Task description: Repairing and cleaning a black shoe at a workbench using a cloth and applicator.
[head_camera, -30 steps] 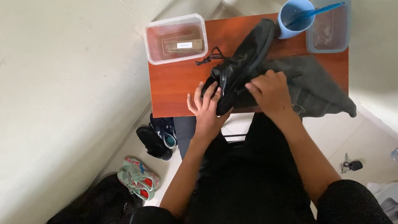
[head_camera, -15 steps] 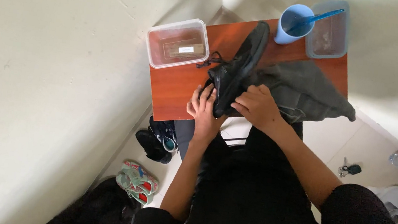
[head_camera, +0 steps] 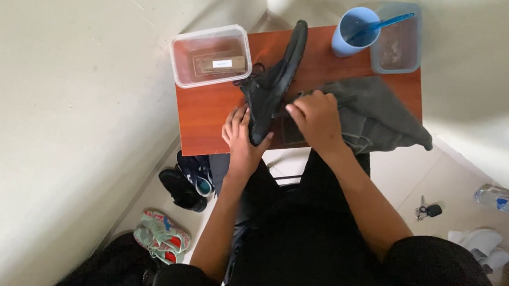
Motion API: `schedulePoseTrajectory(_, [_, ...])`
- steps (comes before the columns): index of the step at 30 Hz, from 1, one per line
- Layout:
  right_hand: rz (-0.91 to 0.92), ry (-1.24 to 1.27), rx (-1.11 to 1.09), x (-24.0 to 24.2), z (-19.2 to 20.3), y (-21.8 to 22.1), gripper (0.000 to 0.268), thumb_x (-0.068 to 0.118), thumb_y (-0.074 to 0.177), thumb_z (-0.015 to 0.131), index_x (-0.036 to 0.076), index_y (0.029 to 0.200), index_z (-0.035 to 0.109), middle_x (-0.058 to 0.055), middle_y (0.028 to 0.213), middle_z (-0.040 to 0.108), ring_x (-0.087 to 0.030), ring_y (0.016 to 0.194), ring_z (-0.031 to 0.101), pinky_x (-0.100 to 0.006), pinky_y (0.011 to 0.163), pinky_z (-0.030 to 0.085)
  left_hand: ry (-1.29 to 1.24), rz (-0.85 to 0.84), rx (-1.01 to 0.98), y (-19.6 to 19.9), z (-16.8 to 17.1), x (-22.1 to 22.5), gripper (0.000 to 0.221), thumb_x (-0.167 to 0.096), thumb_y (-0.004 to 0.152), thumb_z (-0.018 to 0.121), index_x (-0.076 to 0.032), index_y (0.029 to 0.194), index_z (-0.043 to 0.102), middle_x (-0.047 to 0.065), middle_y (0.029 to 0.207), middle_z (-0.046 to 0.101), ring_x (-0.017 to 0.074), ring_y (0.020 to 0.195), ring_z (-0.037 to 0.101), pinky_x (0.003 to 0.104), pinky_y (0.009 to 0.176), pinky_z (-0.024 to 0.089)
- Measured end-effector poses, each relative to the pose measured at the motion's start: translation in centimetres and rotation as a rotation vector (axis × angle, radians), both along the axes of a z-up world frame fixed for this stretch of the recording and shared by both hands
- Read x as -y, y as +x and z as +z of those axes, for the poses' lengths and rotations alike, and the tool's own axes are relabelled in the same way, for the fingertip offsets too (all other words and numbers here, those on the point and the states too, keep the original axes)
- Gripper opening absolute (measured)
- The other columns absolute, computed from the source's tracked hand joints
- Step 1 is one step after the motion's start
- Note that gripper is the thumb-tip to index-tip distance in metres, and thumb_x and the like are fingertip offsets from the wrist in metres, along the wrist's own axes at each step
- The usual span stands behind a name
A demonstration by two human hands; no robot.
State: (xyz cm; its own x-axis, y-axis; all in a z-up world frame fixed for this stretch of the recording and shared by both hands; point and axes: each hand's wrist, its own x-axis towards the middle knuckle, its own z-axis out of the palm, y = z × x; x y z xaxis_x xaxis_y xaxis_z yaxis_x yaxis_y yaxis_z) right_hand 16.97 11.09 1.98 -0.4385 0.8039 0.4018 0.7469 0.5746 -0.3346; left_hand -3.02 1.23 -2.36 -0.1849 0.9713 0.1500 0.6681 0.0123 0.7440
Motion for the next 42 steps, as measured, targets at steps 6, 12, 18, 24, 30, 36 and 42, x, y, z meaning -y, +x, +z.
schedulePoseTrajectory(6, [0.201, 0.066, 0.125, 2.6, 3.4, -2.7, 0.031, 0.04, 0.1, 0.066, 0.02, 0.076, 0.063, 0.002, 0.068, 0.057, -0.016, 0.07, 0.056, -0.033, 0.073, 0.044, 0.02, -0.007, -0.071, -0.1, -0.6, 0.1, 0.091, -0.034, 0.076, 0.09, -0.012, 0.15, 0.043, 0.009, 0.154, 0.041, 0.0378, 0.148, 0.027, 0.063, 0.118, 0.017])
schedulePoseTrajectory(12, [-0.064, -0.031, 0.137, -0.2, 1.8, -0.1, 0.038, 0.042, 0.107, 0.058, 0.018, 0.077, 0.058, 0.002, 0.059, 0.041, -0.018, 0.056, 0.045, -0.034, 0.062, 0.041, 0.032, -0.018, -0.099, 0.6, 0.6, 0.1, 0.086, -0.043, 0.08, 0.087, -0.014, 0.15, 0.047, 0.007, 0.151, 0.044, 0.0362, 0.146, 0.03, 0.062, 0.118, 0.02])
schedulePoseTrajectory(18, [0.084, -0.203, 0.142, 4.5, 2.4, -1.9, 0.028, 0.039, 0.104, 0.058, 0.019, 0.084, 0.06, -0.002, 0.07, 0.06, -0.022, 0.068, 0.064, -0.033, 0.067, 0.05, 0.069, -0.004, -0.186, 0.5, -0.6, -0.1, 0.089, -0.041, 0.075, 0.088, -0.014, 0.149, 0.047, 0.005, 0.149, 0.046, 0.0326, 0.143, 0.034, 0.06, 0.117, 0.024])
schedulePoseTrajectory(24, [0.023, -0.682, -0.061, 3.2, 5.6, 0.7, 0.032, 0.042, 0.11, 0.048, 0.018, 0.105, 0.068, -0.003, 0.089, 0.069, -0.022, 0.086, 0.07, -0.033, 0.075, 0.055, 0.066, -0.035, -0.178, 1.0, 1.8, 0.0, 0.085, -0.04, 0.075, 0.088, -0.013, 0.147, 0.052, 0.005, 0.146, 0.049, 0.0342, 0.139, 0.037, 0.06, 0.116, 0.028])
schedulePoseTrajectory(30, [0.13, -0.943, -0.037, 3.2, 7.8, 1.2, 0.03, 0.032, 0.11, 0.05, 0.011, 0.118, 0.07, -0.011, 0.115, 0.069, -0.028, 0.113, 0.067, -0.038, 0.094, 0.056, 0.139, -0.063, -0.173, 1.4, 1.3, 0.0, 0.084, -0.027, 0.072, 0.089, -0.009, 0.145, 0.052, 0.009, 0.145, 0.049, 0.0397, 0.138, 0.038, 0.063, 0.112, 0.037])
schedulePoseTrajectory(36, [0.022, -0.769, 0.096, 3.0, 7.5, 0.9, 0.039, 0.043, 0.111, 0.046, 0.013, 0.103, 0.071, -0.008, 0.098, 0.069, -0.027, 0.103, 0.068, -0.038, 0.086, 0.055, 0.132, -0.074, -0.2, 1.3, 2.2, 0.1, 0.081, -0.028, 0.077, 0.087, -0.007, 0.145, 0.05, 0.01, 0.144, 0.048, 0.0403, 0.138, 0.037, 0.065, 0.11, 0.04])
schedulePoseTrajectory(42, [0.124, -0.174, 0.143, 2.3, 1.8, 1.8, 0.045, 0.056, 0.105, 0.048, 0.023, 0.082, 0.066, 0.001, 0.071, 0.06, -0.021, 0.076, 0.059, -0.037, 0.076, 0.044, 0.125, -0.108, -0.224, 1.1, 2.4, 0.4, 0.083, -0.027, 0.077, 0.088, -0.008, 0.148, 0.049, 0.01, 0.145, 0.048, 0.0385, 0.139, 0.036, 0.063, 0.113, 0.038])
